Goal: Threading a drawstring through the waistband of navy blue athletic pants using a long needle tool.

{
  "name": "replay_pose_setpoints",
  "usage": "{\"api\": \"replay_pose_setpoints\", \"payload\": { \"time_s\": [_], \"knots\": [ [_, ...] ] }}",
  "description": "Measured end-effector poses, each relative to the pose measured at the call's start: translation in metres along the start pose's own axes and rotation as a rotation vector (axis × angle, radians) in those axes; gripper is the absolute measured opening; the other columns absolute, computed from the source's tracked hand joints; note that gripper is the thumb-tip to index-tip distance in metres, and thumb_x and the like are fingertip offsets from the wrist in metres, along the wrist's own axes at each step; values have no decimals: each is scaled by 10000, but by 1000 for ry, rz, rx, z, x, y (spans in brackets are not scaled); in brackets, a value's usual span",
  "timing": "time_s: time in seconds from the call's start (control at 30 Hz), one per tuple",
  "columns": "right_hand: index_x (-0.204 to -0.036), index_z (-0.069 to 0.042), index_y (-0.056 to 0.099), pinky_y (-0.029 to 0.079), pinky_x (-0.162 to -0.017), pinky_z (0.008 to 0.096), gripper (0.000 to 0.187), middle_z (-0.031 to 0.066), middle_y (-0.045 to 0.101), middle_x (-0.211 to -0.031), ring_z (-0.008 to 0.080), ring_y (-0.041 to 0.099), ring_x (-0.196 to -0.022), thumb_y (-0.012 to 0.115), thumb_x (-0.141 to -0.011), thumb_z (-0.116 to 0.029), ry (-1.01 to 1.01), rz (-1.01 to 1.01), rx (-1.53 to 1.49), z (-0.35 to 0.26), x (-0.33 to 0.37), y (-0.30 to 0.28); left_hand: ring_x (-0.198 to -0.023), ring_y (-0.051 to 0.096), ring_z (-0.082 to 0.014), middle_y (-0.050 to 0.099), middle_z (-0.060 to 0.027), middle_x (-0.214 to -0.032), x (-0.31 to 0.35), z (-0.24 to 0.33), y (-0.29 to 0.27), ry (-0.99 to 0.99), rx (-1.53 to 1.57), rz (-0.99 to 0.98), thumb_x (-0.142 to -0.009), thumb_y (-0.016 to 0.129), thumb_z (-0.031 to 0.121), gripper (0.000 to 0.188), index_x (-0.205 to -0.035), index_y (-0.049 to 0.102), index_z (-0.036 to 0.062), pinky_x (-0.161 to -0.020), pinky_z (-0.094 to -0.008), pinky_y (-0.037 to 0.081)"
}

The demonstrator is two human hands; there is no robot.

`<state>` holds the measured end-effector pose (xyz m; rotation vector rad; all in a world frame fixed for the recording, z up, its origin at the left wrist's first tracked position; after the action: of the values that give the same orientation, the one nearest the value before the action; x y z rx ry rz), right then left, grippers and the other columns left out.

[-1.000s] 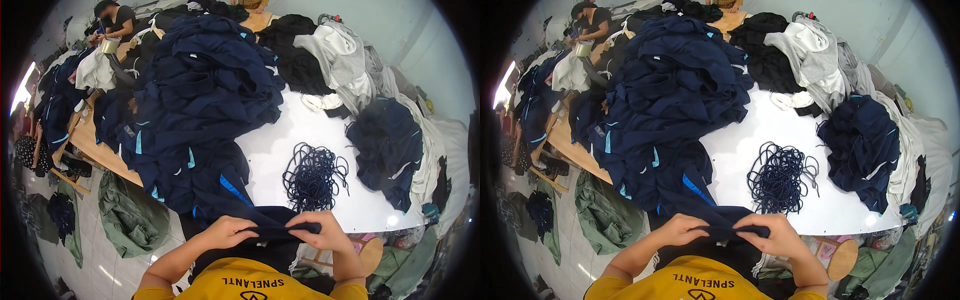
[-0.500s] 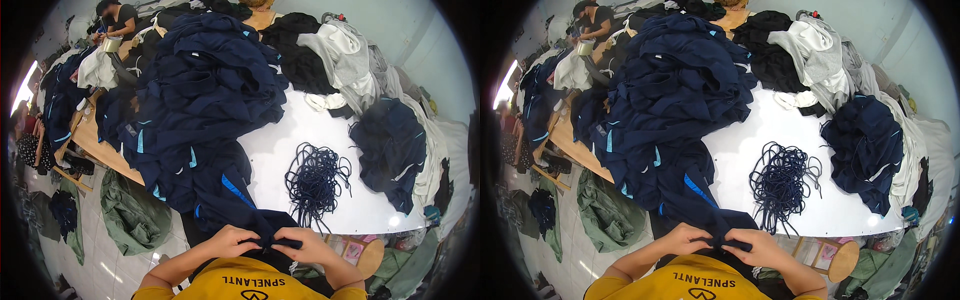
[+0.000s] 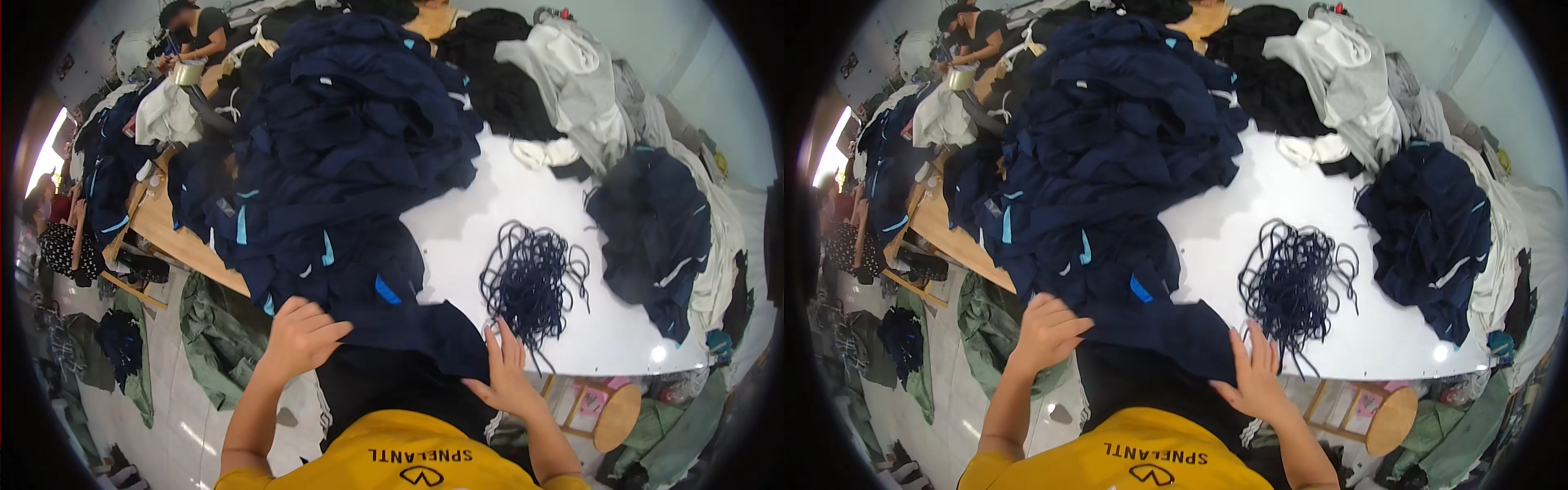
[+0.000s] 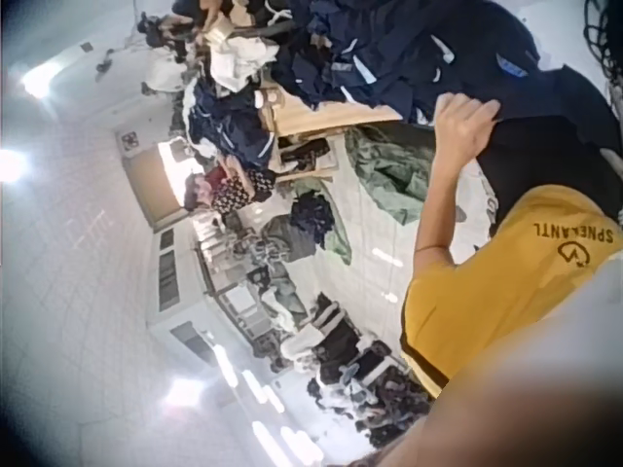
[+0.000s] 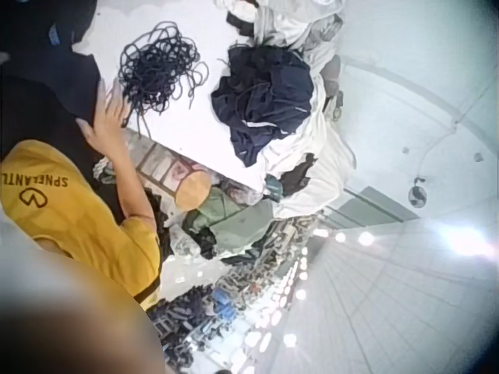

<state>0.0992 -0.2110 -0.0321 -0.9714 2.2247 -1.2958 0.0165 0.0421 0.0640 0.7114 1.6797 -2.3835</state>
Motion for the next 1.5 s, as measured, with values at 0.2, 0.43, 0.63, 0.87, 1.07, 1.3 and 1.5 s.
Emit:
{"api": "replay_pose_setpoints", "payload": {
  "time_s": [0.2, 0.43, 0.63, 0.87, 1.07, 1.3, 1.5],
  "knots": [
    [-1154, -116, 640, 498, -700, 306, 439, 117, 644, -1096, 244, 646, -870, 748, -730, -156, -409, 149, -122, -96, -33, -78, -697, 533, -137, 544, 29, -703, -51, 81, 40, 295, 197, 98, -696, 699, 157, 162, -853, 670, 133, -683, -277, 414],
    [-963, -64, 699, 549, -681, 280, 243, 102, 700, -907, 243, 687, -784, 681, -735, 18, -133, 129, -327, -41, -9, -98, -782, 648, -259, 668, -54, -895, -25, 56, 106, -94, 529, -74, -751, 702, 159, 174, -904, 655, 90, -659, -330, 507],
    [-959, -72, 708, 521, -606, 270, 252, 97, 697, -828, 209, 671, -675, 634, -733, 12, -26, -136, -333, -41, 0, -87, -650, 627, -320, 651, -183, -754, 29, 76, 142, -113, 998, -584, -868, 653, 275, 291, -988, 682, 11, -565, -347, 458],
    [-997, -112, 694, 476, -490, 296, 217, 93, 661, -691, 226, 626, -537, 648, -788, -79, -53, -254, -395, -51, -3, -72, -608, 608, -330, 621, -185, -689, 21, 77, 96, -92, 1029, -602, -880, 628, 361, 347, -872, 675, 18, -520, -371, 429],
    [-1345, -166, 497, 486, -553, 311, 626, 129, 663, -856, 284, 608, -601, 746, -777, -254, -223, -350, -451, -88, -25, -45, -587, 584, -328, 568, -150, -606, 11, 79, 121, -161, 785, -494, -864, 642, 306, 344, -673, 572, 29, -496, -389, 403],
    [-1480, -172, 223, 543, -779, 403, 913, 198, 341, -1447, 385, 627, -943, 745, -731, -200, -290, -178, -340, -100, -26, -40, -613, 618, -274, 631, -80, -693, -9, 84, 93, 7, 494, -125, -684, 667, 115, 209, -878, 627, 46, -554, -368, 470],
    [-1338, -102, 460, 447, -939, 393, 809, 145, 552, -1271, 340, 550, -1123, 638, -574, 98, 222, 294, 112, 44, -42, -67, -512, 562, -240, 576, -50, -588, -14, -15, 21, -212, -246, 65, -752, 684, 265, 162, -861, 662, 146, -502, -366, 420]
  ]
}}
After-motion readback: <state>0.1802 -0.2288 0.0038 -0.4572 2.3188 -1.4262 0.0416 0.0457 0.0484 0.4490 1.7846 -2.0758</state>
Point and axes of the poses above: each hand's wrist, its own x-axis away from the middle knuckle, its own y-axis out of the palm, z = x × y, the point moved 10 cm from there along -x, towards the middle knuckle
